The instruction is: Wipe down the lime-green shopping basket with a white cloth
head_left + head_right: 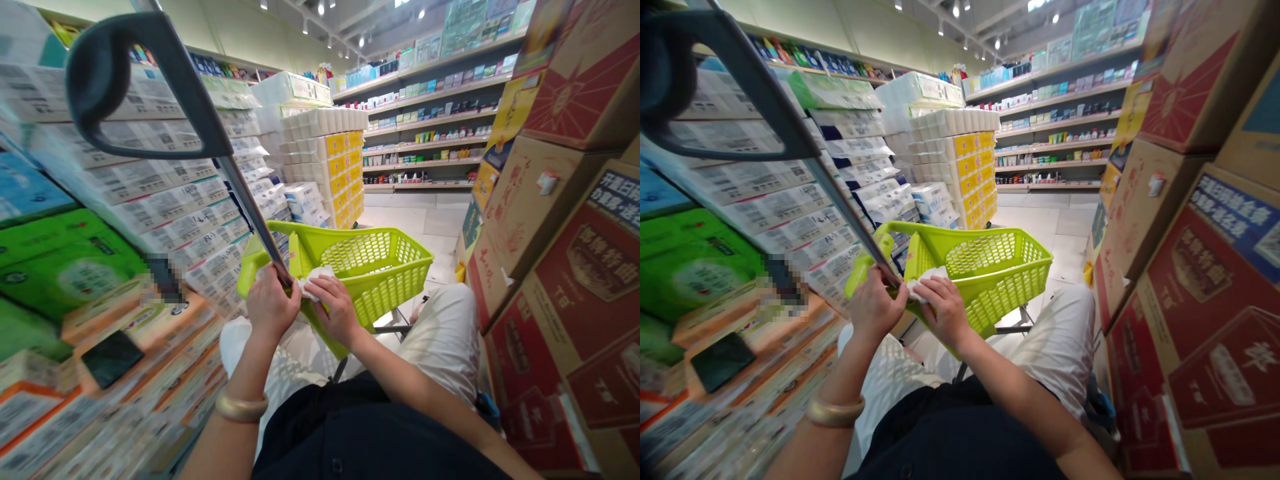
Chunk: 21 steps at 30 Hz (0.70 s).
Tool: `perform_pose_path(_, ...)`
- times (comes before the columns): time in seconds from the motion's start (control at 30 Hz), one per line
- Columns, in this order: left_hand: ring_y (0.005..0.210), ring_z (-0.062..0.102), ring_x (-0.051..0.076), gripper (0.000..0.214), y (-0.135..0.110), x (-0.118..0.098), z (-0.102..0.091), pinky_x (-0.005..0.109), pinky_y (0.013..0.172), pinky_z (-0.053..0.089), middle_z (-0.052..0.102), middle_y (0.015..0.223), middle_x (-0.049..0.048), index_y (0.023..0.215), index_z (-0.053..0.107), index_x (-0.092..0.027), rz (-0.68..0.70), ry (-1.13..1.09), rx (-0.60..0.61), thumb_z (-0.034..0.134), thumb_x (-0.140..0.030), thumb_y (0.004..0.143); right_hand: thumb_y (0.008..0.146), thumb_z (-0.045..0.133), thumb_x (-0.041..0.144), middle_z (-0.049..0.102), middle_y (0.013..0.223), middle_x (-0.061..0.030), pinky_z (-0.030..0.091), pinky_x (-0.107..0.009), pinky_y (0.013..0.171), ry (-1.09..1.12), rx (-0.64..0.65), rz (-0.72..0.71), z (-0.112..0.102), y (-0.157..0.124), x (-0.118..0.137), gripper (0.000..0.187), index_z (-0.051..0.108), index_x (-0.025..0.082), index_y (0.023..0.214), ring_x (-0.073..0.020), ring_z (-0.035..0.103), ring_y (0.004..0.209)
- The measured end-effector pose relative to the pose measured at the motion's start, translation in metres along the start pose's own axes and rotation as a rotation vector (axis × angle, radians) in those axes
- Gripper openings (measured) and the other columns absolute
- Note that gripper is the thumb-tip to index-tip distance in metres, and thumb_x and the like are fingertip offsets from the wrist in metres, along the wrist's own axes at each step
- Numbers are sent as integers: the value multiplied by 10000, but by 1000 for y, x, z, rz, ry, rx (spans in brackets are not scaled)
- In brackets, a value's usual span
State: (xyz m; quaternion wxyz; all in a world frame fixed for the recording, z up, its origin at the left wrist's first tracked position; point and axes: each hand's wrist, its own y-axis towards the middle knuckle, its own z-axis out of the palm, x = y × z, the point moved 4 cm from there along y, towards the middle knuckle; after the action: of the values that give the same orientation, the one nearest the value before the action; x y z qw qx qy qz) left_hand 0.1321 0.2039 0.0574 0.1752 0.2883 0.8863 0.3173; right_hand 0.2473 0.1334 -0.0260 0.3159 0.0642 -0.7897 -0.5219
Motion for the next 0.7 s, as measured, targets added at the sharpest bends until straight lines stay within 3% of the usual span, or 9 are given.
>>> perform_pose_path(0.2,765,661,273,217,0,1,-1,367,740,483,666,782,56,911,475,-210,-20,13,-5,535,-364,771,908,501,175,679,1108,-61,389,-451,1077,-129,-118,139,-28,-14,-48,291,668,239,1138,-221,560,1145)
perform_pose_path(0.3,766,660,274,207,0,0,-2,370,745,479,659,762,54,899,477,-212,-28,10,-17,532,-363,769,900,503,165,682,1082,-63,392,-443,1070,-115,-122,160,-21,-9,-36,273,668,226,1109,-217,567,1119)
perform_pose_path(0.47,779,660,280,221,-1,0,-1,379,754,477,660,768,58,916,477,-207,-22,-1,-6,525,-364,768,912,480,178,654,1165,-60,403,-399,1068,20,-30,33,-2,2,2,287,641,236,1143,-194,548,1164)
perform_pose_path(0.57,783,661,284,235,-1,1,-1,380,748,480,662,787,60,928,471,-207,-11,3,-2,525,-372,769,916,467,177,647,1184,-57,396,-403,1068,-6,-2,18,-9,-2,-9,291,634,241,1145,-195,544,1176)
perform_pose_path(0.7,771,661,277,222,-1,1,-1,375,744,482,664,777,54,912,468,-213,-19,6,-9,530,-372,771,907,468,174,672,1091,-66,388,-428,1047,-127,-72,135,-26,-10,-41,258,642,219,1092,-216,565,1111)
